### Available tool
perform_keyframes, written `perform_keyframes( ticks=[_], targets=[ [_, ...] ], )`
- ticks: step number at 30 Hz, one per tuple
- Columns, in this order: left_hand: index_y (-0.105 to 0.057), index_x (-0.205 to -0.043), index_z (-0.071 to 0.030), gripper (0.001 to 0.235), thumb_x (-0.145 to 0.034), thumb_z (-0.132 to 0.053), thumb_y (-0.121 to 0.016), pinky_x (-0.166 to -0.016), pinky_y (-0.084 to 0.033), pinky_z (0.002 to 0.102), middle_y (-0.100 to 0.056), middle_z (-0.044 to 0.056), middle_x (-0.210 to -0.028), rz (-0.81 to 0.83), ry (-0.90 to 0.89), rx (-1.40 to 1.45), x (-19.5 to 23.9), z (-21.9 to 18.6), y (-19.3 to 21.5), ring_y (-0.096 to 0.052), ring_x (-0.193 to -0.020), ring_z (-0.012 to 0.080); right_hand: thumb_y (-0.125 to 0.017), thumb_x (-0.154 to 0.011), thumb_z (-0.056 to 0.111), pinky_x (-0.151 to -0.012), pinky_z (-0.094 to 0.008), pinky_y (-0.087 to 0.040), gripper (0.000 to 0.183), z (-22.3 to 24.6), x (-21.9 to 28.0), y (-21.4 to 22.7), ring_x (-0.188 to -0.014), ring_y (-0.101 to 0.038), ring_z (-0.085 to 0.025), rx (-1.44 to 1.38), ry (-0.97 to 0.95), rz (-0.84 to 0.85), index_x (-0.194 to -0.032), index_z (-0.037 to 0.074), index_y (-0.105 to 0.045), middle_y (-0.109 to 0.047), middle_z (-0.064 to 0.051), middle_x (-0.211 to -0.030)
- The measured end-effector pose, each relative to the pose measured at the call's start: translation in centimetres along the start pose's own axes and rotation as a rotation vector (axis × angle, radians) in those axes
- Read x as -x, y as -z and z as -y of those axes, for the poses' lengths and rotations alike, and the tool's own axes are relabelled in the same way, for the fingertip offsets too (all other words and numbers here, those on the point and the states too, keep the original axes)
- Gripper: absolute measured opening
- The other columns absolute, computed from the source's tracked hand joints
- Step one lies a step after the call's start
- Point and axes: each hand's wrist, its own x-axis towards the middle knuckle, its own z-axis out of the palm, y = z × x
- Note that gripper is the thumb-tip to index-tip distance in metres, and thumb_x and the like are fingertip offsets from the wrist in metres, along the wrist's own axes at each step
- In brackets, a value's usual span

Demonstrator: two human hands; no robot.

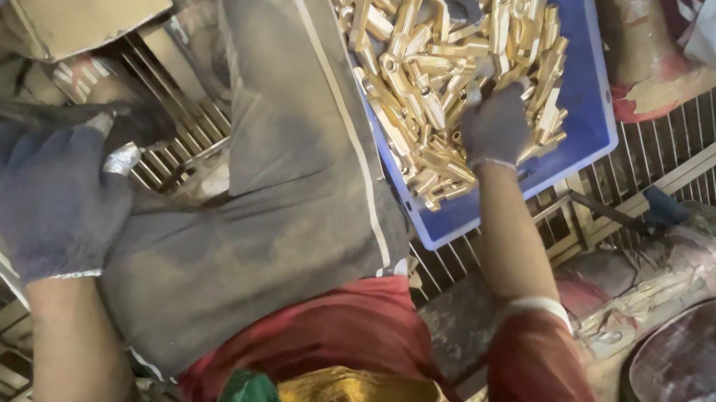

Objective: The person uses a belt grinder to polish and finish metal components, holding them against the moving abrasive belt and then placing them into a collection bin.

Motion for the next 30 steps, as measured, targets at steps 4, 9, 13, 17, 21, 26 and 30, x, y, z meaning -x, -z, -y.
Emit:
perform_keyframes(
  ticks=[4, 9, 13, 17, 21, 26, 30],
  targets=[
    [-0.074, -0.117, -0.014, 0.028, -0.091, -0.022, -0.066, -0.112, -0.042, 0.040, -0.072, 0.009, -0.093, -0.034, -0.018, 0.026, 0.2, -0.3, 0.5, -0.066, -0.099, 0.0250, -0.065, -0.096, 0.029, -0.085, -0.047, -0.057, 0.041, -0.2, -4.1, -2.7, -0.097, -0.071, -0.042, -0.063, -0.131, -0.049, -0.122, -0.002, -0.057, -0.070, -0.027, -0.108],
    [-0.075, -0.123, -0.014, 0.034, -0.090, -0.018, -0.068, -0.114, -0.042, 0.044, -0.073, 0.010, -0.095, -0.047, 0.069, 0.091, 0.8, -0.7, 1.5, -0.067, -0.098, 0.0262, -0.071, -0.085, 0.024, -0.078, -0.046, -0.057, 0.020, -1.9, -3.8, 0.7, -0.091, -0.072, -0.042, 0.173, 0.530, -0.231, -0.096, 0.009, -0.076, -0.073, -0.022, -0.100],
    [-0.073, -0.129, -0.011, 0.037, -0.094, -0.021, -0.071, -0.105, -0.045, 0.047, -0.073, 0.012, -0.105, -0.142, 0.069, 0.275, 1.5, -0.4, 2.9, -0.066, -0.104, 0.0309, -0.065, -0.100, 0.040, -0.040, -0.023, -0.028, 0.039, 1.3, 8.2, 7.3, -0.047, -0.042, -0.007, -1.260, -0.062, 0.317, -0.121, 0.010, -0.077, -0.054, 0.004, -0.065],
    [-0.069, -0.131, -0.012, 0.041, -0.097, -0.035, -0.072, -0.091, -0.054, 0.044, -0.073, 0.014, -0.109, -0.109, 0.118, 0.858, 2.2, -2.6, 4.2, -0.069, -0.103, 0.0298, -0.056, -0.102, 0.034, -0.045, -0.021, -0.033, 0.046, 8.7, 18.4, 10.0, -0.051, -0.045, -0.007, -1.443, 0.042, 0.556, -0.127, -0.004, -0.058, -0.054, 0.002, -0.070],
    [-0.057, -0.145, -0.006, 0.063, -0.096, -0.046, -0.065, -0.095, -0.058, 0.034, -0.073, 0.009, -0.119, -0.029, 0.215, 1.470, 2.9, -6.1, 4.6, -0.071, -0.105, 0.0188, -0.054, -0.105, 0.026, -0.056, -0.017, -0.041, 0.043, 15.0, 22.4, 9.7, -0.064, -0.051, -0.004, -1.235, 0.352, 0.975, -0.137, -0.002, -0.061, -0.066, -0.001, -0.094],
    [-0.060, -0.137, 0.005, 0.067, -0.099, -0.047, -0.076, -0.109, -0.057, 0.034, -0.072, 0.011, -0.125, -0.425, 0.369, 1.772, 4.5, -4.5, 4.1, -0.069, -0.120, 0.0202, -0.056, -0.118, 0.015, -0.081, -0.020, -0.057, 0.026, 21.2, 24.0, 7.8, -0.093, -0.066, -0.010, -0.700, 1.482, 0.418, -0.139, 0.001, -0.050, -0.067, -0.012, -0.133],
    [-0.060, -0.134, 0.000, 0.058, -0.097, -0.042, -0.074, -0.108, -0.056, 0.033, -0.071, 0.010, -0.125, -0.460, 0.471, 1.669, 4.9, -2.5, 4.6, -0.069, -0.118, 0.0190, -0.061, -0.106, 0.011, -0.093, -0.029, -0.055, 0.035, 24.9, 24.2, 8.5, -0.104, -0.066, -0.017, -0.516, 1.304, 0.743, -0.139, 0.000, -0.057, -0.068, -0.011, -0.118]
  ],
)
